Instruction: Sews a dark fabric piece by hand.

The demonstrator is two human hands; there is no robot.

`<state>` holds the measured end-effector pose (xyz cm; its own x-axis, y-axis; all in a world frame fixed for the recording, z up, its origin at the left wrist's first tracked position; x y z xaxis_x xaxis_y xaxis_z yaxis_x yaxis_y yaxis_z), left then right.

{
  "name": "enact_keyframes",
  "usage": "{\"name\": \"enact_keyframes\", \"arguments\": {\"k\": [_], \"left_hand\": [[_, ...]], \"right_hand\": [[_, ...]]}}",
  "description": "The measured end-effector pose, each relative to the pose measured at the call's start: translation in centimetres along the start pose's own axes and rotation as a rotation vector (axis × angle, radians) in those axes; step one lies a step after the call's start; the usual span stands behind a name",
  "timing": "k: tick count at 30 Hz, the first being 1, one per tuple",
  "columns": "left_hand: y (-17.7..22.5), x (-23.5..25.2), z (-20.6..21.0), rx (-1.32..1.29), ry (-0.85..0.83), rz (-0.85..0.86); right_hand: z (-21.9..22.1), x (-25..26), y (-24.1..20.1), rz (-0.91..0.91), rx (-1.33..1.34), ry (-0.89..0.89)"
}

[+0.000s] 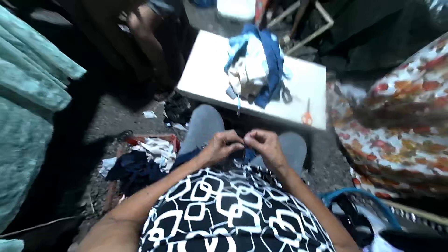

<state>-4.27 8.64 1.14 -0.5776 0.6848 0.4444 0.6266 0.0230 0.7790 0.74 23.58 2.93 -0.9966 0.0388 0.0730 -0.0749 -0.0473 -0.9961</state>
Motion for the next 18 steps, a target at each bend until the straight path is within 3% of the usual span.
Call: {"name": "enact_keyframes", "arguments": {"k": [5, 11, 15, 18], "left_hand": [[-0.7, 0.9, -0.1, -0.041, -0.129, -0.136], [2.6, -0.1, -1.3, -0.080, -0.147, -0.097], [-1.3, -0.6, 0.5, -0.158, -0.161, -0.074], [-1.9, 0.3, 0.7, -0.222, -0.139, -0.101]], "right_hand": [[0.0, 1.3, -0.1, -0.074, -0.028, 0.026], [0.9, 0.7, 0.0, -0.127, 0.014, 0.001], [-0.1, 1.1, 1.1, -0.092, 0.131, 0.078], [-0.2, 1.3, 1.6, -0.031, 0.235, 0.114]]}}
Point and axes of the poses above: each hand's wrist, its own x-axis towards the middle knuckle, its own z-axis out of the palm, y = z × x, the point moved 7 cm from there along x, towards the middle knuckle, and after that the axes turned 15 degrees about x, right-handed, at the moved point
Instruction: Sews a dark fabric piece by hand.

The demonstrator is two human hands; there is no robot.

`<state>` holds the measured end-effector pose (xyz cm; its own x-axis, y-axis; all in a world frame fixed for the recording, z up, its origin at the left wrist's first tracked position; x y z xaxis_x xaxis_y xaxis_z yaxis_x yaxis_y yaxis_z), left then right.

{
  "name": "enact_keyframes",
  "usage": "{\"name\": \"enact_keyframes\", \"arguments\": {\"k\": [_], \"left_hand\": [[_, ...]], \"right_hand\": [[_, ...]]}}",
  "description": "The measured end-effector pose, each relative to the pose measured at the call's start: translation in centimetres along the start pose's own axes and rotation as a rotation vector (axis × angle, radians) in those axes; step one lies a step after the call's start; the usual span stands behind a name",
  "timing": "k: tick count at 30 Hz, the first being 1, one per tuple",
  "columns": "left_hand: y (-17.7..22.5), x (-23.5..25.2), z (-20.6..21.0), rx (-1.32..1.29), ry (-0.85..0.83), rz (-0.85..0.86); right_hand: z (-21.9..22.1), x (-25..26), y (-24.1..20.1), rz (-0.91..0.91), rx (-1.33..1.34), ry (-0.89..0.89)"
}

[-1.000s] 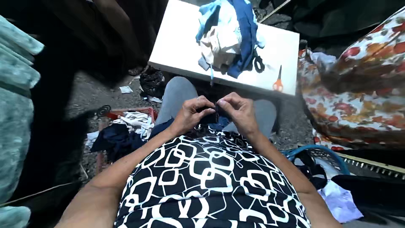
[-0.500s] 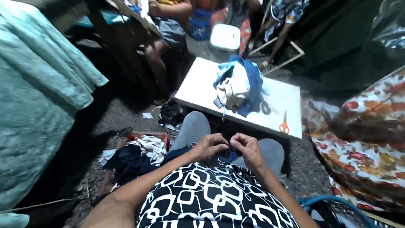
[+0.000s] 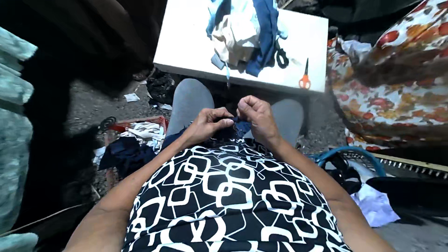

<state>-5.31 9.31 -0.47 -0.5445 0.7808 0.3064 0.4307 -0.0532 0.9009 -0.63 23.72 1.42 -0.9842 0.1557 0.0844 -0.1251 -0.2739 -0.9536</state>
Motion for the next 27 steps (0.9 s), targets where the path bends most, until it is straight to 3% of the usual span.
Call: {"name": "enact_keyframes", "arguments": {"k": [4, 8, 13, 17, 22, 24, 27], "left_hand": [[-0.1, -0.1, -0.3, -0.021, 0.031, -0.026], [-0.1, -0.2, -0.4, -0.011, -0.005, -0.083], [-0.3, 0.0, 0.1, -0.013, -0.041, -0.133], [-0.4, 0.0, 0.6, -0.009, -0.083, -0.107], [-0.3, -0.6, 2.4, 0.050, -0.227, -0.049], [-0.4, -0.7, 1.6, 0.046, -0.194, -0.076], [0.1, -0.7, -0.8, -0.032, -0.100, -0.116]], "right_hand": [[0.3, -0.2, 0.5, 0.120, 0.096, -0.017], [0.5, -0.4, 0.2, 0.060, 0.009, -0.059], [0.5, -0.1, 0.3, 0.113, -0.055, -0.114], [0.9, 0.1, 0.5, 0.008, -0.042, -0.171], [-1.5, 2.1, -0.5, 0.010, 0.198, 0.097], [-3.5, 2.8, -1.4, 0.064, 0.354, 0.180], [-7.2, 3.5, -2.9, 0.038, 0.338, 0.168]]}}
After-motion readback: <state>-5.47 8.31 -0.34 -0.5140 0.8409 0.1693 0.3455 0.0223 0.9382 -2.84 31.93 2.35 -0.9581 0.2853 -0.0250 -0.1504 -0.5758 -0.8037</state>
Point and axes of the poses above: each hand's wrist, its own x-axis towards the middle knuckle, its own z-axis out of the palm, y = z × x, the point moved 7 cm from there along x, towards the middle knuckle, and after that the axes turned 15 degrees about x, right-handed, at the moved point
